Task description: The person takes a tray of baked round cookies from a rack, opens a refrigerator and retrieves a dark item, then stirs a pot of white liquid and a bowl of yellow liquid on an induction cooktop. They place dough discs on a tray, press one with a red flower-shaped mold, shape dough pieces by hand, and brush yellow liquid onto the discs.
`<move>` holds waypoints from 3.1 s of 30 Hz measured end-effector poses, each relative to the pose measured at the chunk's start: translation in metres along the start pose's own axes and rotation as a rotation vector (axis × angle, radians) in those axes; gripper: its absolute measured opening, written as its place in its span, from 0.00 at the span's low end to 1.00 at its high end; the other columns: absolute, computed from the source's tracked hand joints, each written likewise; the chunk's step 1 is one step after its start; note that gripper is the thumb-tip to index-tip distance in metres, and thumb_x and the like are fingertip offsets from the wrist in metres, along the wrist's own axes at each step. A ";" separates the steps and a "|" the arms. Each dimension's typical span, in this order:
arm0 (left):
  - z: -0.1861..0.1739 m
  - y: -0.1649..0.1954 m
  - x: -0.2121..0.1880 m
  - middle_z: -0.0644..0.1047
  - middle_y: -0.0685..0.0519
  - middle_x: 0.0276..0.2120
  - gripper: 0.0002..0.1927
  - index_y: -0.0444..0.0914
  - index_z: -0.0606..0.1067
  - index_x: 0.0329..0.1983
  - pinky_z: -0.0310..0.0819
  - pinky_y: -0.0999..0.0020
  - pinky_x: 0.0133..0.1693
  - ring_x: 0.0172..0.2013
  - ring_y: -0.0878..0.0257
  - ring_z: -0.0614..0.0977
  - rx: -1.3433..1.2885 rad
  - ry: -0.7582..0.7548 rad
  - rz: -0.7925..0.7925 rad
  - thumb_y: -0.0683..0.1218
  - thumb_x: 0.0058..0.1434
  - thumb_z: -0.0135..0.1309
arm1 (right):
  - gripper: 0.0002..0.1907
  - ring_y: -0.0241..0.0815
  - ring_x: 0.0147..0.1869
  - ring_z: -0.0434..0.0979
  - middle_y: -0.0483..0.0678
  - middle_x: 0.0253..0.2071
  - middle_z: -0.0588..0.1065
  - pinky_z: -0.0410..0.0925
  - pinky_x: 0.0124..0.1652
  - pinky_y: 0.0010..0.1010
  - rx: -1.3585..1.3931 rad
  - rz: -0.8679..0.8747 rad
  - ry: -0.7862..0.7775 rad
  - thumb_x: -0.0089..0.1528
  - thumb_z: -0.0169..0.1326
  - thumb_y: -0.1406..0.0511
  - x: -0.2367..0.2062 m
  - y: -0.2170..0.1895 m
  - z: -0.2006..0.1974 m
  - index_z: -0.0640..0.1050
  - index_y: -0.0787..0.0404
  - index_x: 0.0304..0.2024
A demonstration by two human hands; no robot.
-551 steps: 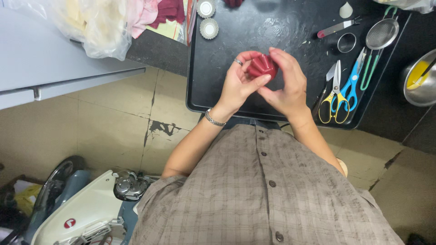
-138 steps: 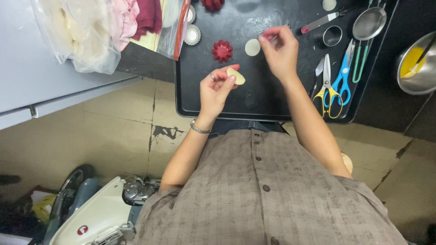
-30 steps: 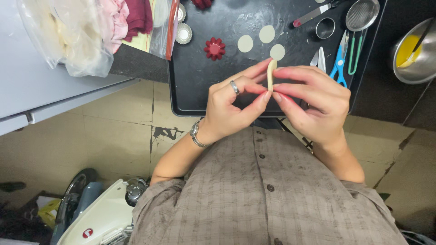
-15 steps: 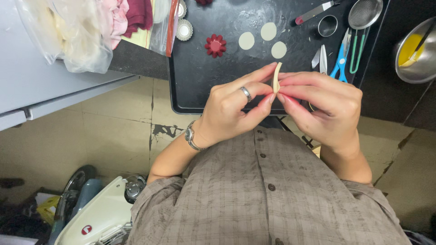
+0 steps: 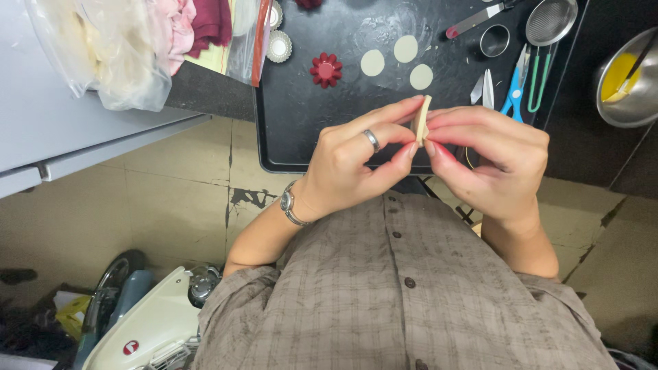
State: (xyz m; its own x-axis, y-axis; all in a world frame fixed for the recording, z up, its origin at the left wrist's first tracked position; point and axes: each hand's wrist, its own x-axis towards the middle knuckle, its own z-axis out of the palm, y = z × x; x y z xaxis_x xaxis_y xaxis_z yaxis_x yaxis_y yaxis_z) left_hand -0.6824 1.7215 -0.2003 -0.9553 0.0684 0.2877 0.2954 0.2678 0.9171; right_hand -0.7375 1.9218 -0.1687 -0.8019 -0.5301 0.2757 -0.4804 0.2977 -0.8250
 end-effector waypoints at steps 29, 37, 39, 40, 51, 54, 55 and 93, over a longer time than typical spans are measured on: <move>0.016 -0.010 -0.004 0.73 0.41 0.59 0.06 0.32 0.79 0.42 0.77 0.61 0.64 0.60 0.53 0.79 -0.375 0.108 -0.094 0.37 0.63 0.64 | 0.09 0.51 0.51 0.83 0.58 0.44 0.79 0.76 0.52 0.34 0.080 0.021 0.056 0.58 0.63 0.79 0.004 -0.010 0.003 0.80 0.71 0.40; 0.010 -0.003 -0.001 0.74 0.40 0.61 0.07 0.32 0.80 0.43 0.78 0.62 0.63 0.59 0.53 0.80 -0.283 0.065 -0.058 0.36 0.62 0.64 | 0.09 0.41 0.44 0.83 0.56 0.47 0.80 0.75 0.42 0.22 0.104 0.087 -0.012 0.61 0.64 0.77 -0.007 -0.002 -0.006 0.82 0.69 0.44; 0.009 -0.001 0.000 0.74 0.40 0.61 0.07 0.32 0.80 0.42 0.79 0.63 0.61 0.58 0.54 0.81 -0.261 0.071 -0.051 0.36 0.61 0.64 | 0.09 0.41 0.44 0.83 0.56 0.45 0.80 0.75 0.41 0.22 0.125 0.094 -0.025 0.61 0.64 0.77 -0.006 -0.001 -0.006 0.82 0.69 0.44; 0.009 -0.001 0.000 0.74 0.40 0.60 0.07 0.32 0.80 0.42 0.80 0.64 0.61 0.58 0.54 0.81 -0.249 0.075 -0.049 0.36 0.61 0.64 | 0.09 0.40 0.44 0.83 0.56 0.45 0.80 0.75 0.41 0.22 0.128 0.094 -0.030 0.61 0.64 0.77 -0.006 -0.001 -0.006 0.82 0.69 0.44; 0.004 0.004 0.002 0.75 0.42 0.60 0.07 0.33 0.79 0.43 0.83 0.69 0.55 0.53 0.56 0.85 -0.163 0.057 -0.027 0.36 0.62 0.64 | 0.09 0.41 0.44 0.84 0.55 0.47 0.80 0.75 0.42 0.22 0.093 0.079 -0.045 0.61 0.64 0.77 -0.003 -0.003 -0.007 0.82 0.69 0.43; 0.005 0.005 0.001 0.76 0.42 0.59 0.07 0.34 0.80 0.40 0.84 0.72 0.49 0.50 0.58 0.86 -0.113 0.049 -0.049 0.37 0.60 0.64 | 0.09 0.41 0.44 0.84 0.55 0.47 0.80 0.75 0.42 0.23 0.057 0.066 -0.054 0.61 0.64 0.77 -0.004 -0.004 -0.006 0.82 0.69 0.43; 0.005 0.005 0.001 0.76 0.42 0.59 0.06 0.34 0.80 0.39 0.84 0.73 0.47 0.48 0.60 0.87 -0.093 0.045 -0.059 0.37 0.59 0.64 | 0.09 0.41 0.44 0.83 0.55 0.47 0.80 0.74 0.42 0.23 0.041 0.059 -0.057 0.61 0.65 0.77 -0.004 -0.004 -0.006 0.82 0.69 0.43; 0.005 -0.002 -0.002 0.76 0.42 0.58 0.05 0.34 0.79 0.37 0.83 0.67 0.54 0.54 0.52 0.85 -0.149 0.050 -0.103 0.38 0.59 0.64 | 0.09 0.40 0.43 0.82 0.54 0.44 0.81 0.73 0.41 0.23 0.082 0.068 -0.006 0.61 0.64 0.76 -0.006 0.007 0.004 0.81 0.67 0.43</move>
State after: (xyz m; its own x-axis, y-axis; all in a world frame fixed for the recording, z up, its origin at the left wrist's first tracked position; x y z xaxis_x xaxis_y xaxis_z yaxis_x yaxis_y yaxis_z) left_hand -0.6814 1.7261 -0.2036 -0.9797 -0.0005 0.2003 0.1986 0.1257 0.9720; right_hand -0.7350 1.9236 -0.1780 -0.8296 -0.5154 0.2148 -0.3938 0.2673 -0.8795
